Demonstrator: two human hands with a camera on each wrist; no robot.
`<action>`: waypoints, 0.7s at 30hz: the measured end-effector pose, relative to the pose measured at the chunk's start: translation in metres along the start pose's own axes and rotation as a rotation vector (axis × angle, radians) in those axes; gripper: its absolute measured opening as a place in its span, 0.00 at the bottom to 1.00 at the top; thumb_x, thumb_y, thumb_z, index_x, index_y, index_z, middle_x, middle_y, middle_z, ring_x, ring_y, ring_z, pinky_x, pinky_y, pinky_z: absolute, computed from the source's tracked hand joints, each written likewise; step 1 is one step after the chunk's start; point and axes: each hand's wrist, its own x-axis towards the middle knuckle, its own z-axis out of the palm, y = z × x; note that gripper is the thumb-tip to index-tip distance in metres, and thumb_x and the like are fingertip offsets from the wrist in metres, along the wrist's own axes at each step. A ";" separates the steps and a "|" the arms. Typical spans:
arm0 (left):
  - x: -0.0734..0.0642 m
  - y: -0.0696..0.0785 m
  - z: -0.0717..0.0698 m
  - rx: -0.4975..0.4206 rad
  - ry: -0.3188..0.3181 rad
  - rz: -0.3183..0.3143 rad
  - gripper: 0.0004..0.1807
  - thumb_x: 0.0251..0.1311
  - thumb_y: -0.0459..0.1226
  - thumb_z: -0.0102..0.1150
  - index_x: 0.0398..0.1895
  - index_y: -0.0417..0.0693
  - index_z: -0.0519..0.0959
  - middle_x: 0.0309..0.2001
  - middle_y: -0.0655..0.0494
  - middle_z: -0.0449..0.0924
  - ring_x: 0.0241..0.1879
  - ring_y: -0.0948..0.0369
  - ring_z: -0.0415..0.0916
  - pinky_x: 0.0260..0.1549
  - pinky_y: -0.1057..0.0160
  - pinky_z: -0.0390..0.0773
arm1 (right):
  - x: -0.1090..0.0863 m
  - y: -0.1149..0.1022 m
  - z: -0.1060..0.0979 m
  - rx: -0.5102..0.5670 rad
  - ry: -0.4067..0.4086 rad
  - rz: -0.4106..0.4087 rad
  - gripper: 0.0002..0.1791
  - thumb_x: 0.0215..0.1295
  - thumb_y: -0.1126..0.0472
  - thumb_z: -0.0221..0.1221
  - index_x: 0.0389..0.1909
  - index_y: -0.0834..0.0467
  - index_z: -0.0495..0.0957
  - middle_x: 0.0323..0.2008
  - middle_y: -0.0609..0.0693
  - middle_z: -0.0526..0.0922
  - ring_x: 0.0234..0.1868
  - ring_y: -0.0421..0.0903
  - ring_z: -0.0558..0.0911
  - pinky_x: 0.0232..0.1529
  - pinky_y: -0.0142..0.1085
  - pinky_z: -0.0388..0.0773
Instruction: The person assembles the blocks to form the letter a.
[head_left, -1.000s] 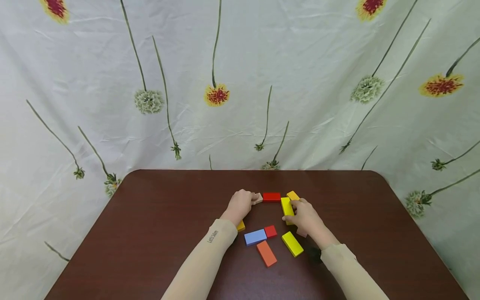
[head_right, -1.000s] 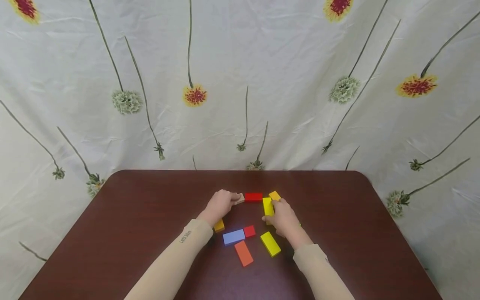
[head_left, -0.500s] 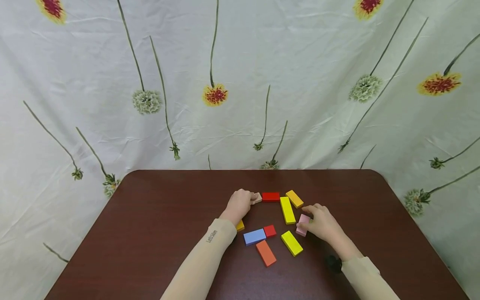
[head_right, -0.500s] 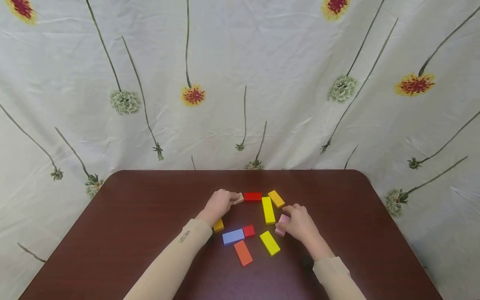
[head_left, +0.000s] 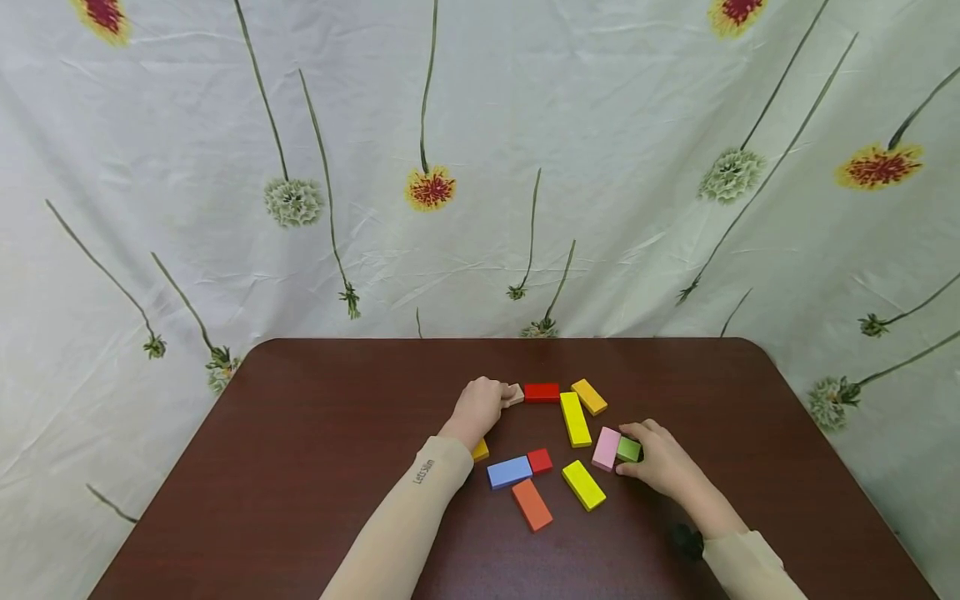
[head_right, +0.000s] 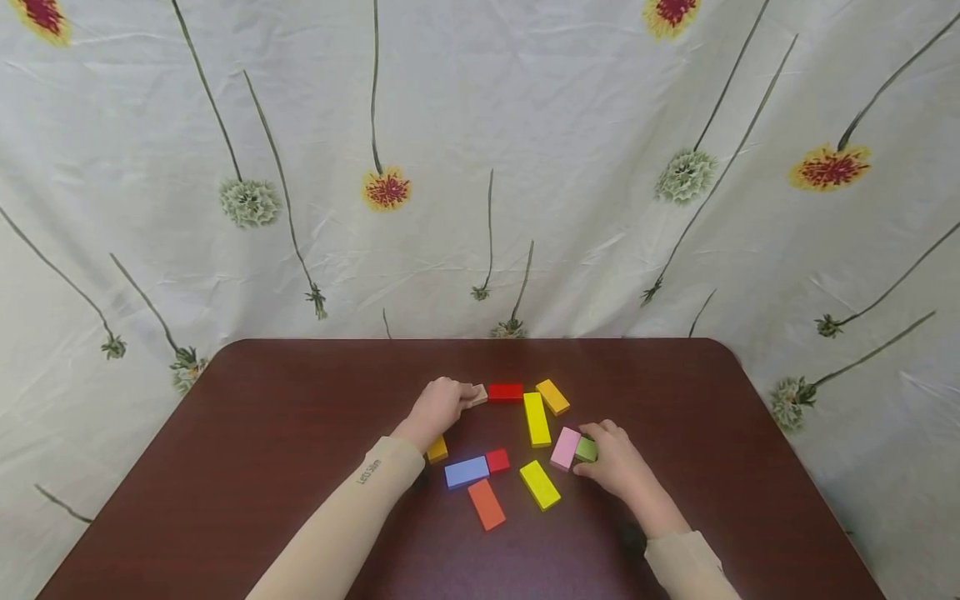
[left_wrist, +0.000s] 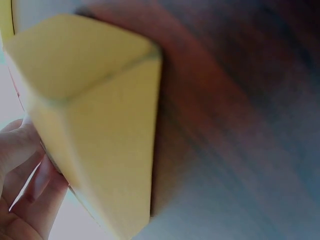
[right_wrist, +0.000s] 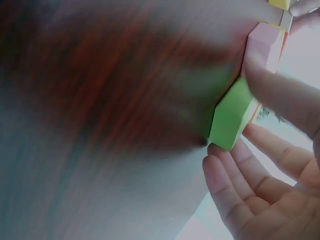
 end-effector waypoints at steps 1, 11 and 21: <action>0.000 0.000 0.000 0.003 0.001 0.001 0.15 0.65 0.34 0.61 0.53 0.52 0.85 0.41 0.50 0.88 0.32 0.55 0.80 0.36 0.62 0.82 | 0.000 0.001 0.000 -0.001 0.002 0.007 0.31 0.51 0.62 0.73 0.57 0.67 0.76 0.43 0.57 0.79 0.40 0.50 0.76 0.46 0.47 0.80; 0.000 0.001 -0.003 0.016 -0.010 0.011 0.15 0.65 0.34 0.60 0.53 0.51 0.84 0.42 0.49 0.88 0.35 0.54 0.82 0.37 0.61 0.83 | 0.012 -0.005 -0.006 0.044 0.115 0.088 0.23 0.57 0.63 0.69 0.51 0.68 0.78 0.45 0.63 0.82 0.42 0.54 0.79 0.47 0.50 0.81; 0.000 0.000 -0.001 -0.006 0.000 0.009 0.14 0.65 0.34 0.61 0.53 0.51 0.85 0.42 0.49 0.88 0.34 0.53 0.82 0.37 0.62 0.82 | 0.031 -0.019 0.008 0.156 0.091 0.089 0.24 0.60 0.60 0.67 0.54 0.68 0.76 0.47 0.61 0.79 0.44 0.53 0.79 0.47 0.46 0.82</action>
